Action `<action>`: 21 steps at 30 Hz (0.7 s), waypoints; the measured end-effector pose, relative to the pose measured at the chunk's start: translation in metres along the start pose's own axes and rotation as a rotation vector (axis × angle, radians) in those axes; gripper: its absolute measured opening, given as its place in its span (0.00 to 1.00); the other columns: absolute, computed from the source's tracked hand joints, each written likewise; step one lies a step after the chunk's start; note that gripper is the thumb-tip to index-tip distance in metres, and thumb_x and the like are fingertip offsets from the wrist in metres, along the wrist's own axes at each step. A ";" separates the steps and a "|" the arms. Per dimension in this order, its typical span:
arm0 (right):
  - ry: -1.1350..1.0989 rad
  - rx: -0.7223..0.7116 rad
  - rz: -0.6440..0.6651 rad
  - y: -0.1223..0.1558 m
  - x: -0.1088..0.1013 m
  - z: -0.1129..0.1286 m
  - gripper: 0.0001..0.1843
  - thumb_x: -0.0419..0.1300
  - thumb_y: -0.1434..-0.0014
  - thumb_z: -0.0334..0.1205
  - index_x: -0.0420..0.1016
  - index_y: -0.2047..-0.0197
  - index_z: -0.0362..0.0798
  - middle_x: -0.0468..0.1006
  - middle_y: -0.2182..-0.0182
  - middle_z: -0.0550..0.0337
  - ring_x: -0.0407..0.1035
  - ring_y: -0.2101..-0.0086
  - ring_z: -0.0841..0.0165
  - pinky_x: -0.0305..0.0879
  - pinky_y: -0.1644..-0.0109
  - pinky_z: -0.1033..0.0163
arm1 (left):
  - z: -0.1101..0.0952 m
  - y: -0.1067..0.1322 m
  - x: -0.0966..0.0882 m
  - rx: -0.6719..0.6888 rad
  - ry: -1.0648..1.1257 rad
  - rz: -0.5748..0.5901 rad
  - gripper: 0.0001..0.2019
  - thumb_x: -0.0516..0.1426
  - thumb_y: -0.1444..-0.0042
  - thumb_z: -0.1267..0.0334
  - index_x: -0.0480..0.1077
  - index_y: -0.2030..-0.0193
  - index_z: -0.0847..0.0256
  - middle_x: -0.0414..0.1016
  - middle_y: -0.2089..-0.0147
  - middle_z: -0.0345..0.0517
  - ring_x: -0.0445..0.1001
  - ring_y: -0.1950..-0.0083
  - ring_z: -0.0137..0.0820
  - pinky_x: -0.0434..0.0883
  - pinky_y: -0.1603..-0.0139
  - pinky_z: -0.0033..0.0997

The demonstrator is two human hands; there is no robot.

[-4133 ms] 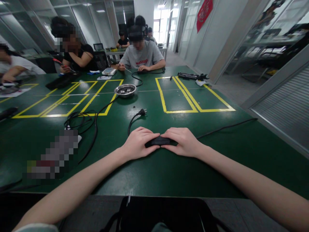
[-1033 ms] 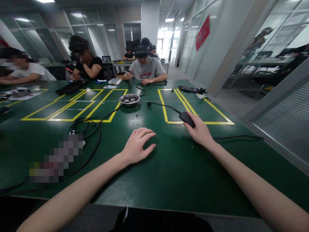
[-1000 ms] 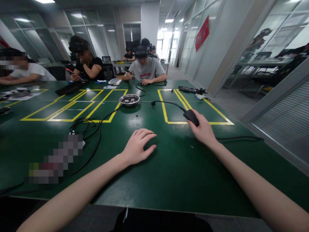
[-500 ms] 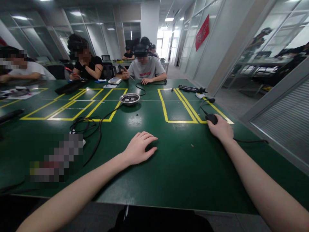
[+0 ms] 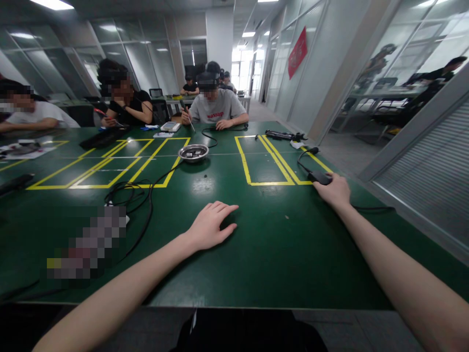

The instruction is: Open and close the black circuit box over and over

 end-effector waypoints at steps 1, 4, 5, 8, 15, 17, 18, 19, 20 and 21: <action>0.014 0.035 0.011 0.000 -0.003 0.000 0.29 0.64 0.46 0.47 0.75 0.45 0.40 0.77 0.50 0.36 0.73 0.50 0.44 0.70 0.45 0.42 | 0.000 0.000 0.001 -0.002 0.001 0.007 0.22 0.59 0.34 0.60 0.68 0.35 0.58 0.79 0.44 0.53 0.75 0.43 0.43 0.72 0.42 0.48; 0.032 0.024 0.068 0.000 -0.006 0.009 0.27 0.64 0.47 0.46 0.77 0.46 0.40 0.79 0.50 0.39 0.74 0.50 0.47 0.71 0.44 0.45 | 0.000 0.000 0.004 -0.001 0.007 0.029 0.23 0.60 0.34 0.59 0.68 0.34 0.59 0.79 0.44 0.52 0.76 0.43 0.43 0.73 0.42 0.47; 0.038 -0.006 0.084 0.000 -0.006 0.014 0.27 0.64 0.46 0.46 0.77 0.46 0.40 0.79 0.50 0.39 0.74 0.49 0.48 0.70 0.43 0.46 | 0.000 0.000 0.005 0.001 0.010 0.034 0.22 0.60 0.34 0.59 0.68 0.34 0.58 0.79 0.43 0.52 0.75 0.43 0.43 0.73 0.42 0.47; 0.064 -0.052 0.108 -0.001 -0.006 0.021 0.27 0.63 0.45 0.47 0.79 0.46 0.39 0.79 0.50 0.39 0.74 0.49 0.47 0.70 0.42 0.46 | 0.000 0.000 0.005 0.007 0.022 0.039 0.22 0.59 0.34 0.60 0.68 0.34 0.58 0.79 0.43 0.52 0.75 0.42 0.43 0.73 0.42 0.47; -0.041 0.027 0.158 -0.002 -0.012 0.012 0.32 0.68 0.49 0.45 0.78 0.41 0.42 0.80 0.52 0.44 0.78 0.57 0.51 0.75 0.49 0.49 | 0.001 0.001 0.002 0.014 0.043 0.041 0.21 0.59 0.34 0.61 0.69 0.35 0.57 0.79 0.43 0.52 0.76 0.43 0.42 0.74 0.41 0.48; -0.145 0.126 0.164 0.000 -0.015 0.003 0.36 0.68 0.48 0.47 0.74 0.37 0.44 0.82 0.52 0.46 0.79 0.65 0.57 0.76 0.55 0.51 | 0.001 0.002 0.003 0.012 0.041 0.048 0.21 0.59 0.34 0.60 0.69 0.35 0.57 0.79 0.43 0.52 0.76 0.43 0.42 0.74 0.41 0.48; -0.198 0.173 0.157 0.001 -0.016 -0.001 0.36 0.67 0.47 0.48 0.73 0.36 0.45 0.82 0.53 0.47 0.78 0.69 0.59 0.77 0.59 0.52 | 0.001 0.002 0.003 0.010 0.038 0.051 0.21 0.59 0.34 0.60 0.69 0.35 0.58 0.79 0.43 0.52 0.76 0.43 0.42 0.74 0.41 0.48; -0.242 0.209 0.148 0.002 -0.017 -0.005 0.34 0.66 0.45 0.49 0.73 0.37 0.45 0.83 0.54 0.47 0.77 0.73 0.61 0.76 0.62 0.53 | 0.001 0.002 0.004 0.009 0.036 0.054 0.21 0.60 0.34 0.61 0.69 0.36 0.58 0.79 0.43 0.52 0.76 0.43 0.42 0.74 0.41 0.48; -0.273 0.232 0.139 0.002 -0.018 -0.008 0.31 0.65 0.43 0.49 0.74 0.39 0.45 0.83 0.57 0.47 0.77 0.75 0.61 0.76 0.64 0.53 | 0.001 0.002 0.004 0.008 0.034 0.057 0.21 0.60 0.34 0.61 0.69 0.35 0.58 0.79 0.43 0.52 0.76 0.43 0.42 0.74 0.41 0.48; -0.292 0.243 0.132 0.002 -0.018 -0.010 0.28 0.62 0.41 0.50 0.75 0.41 0.43 0.84 0.62 0.48 0.76 0.77 0.61 0.76 0.66 0.53 | 0.001 0.003 0.004 0.008 0.034 0.057 0.21 0.60 0.34 0.61 0.69 0.35 0.58 0.79 0.43 0.52 0.76 0.42 0.42 0.74 0.41 0.47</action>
Point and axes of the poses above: each hand's wrist, its own y-axis away from the middle knuckle, its own x-axis out of the palm, z = x × y, the point moved 10 cm from there along -y, towards the middle knuckle
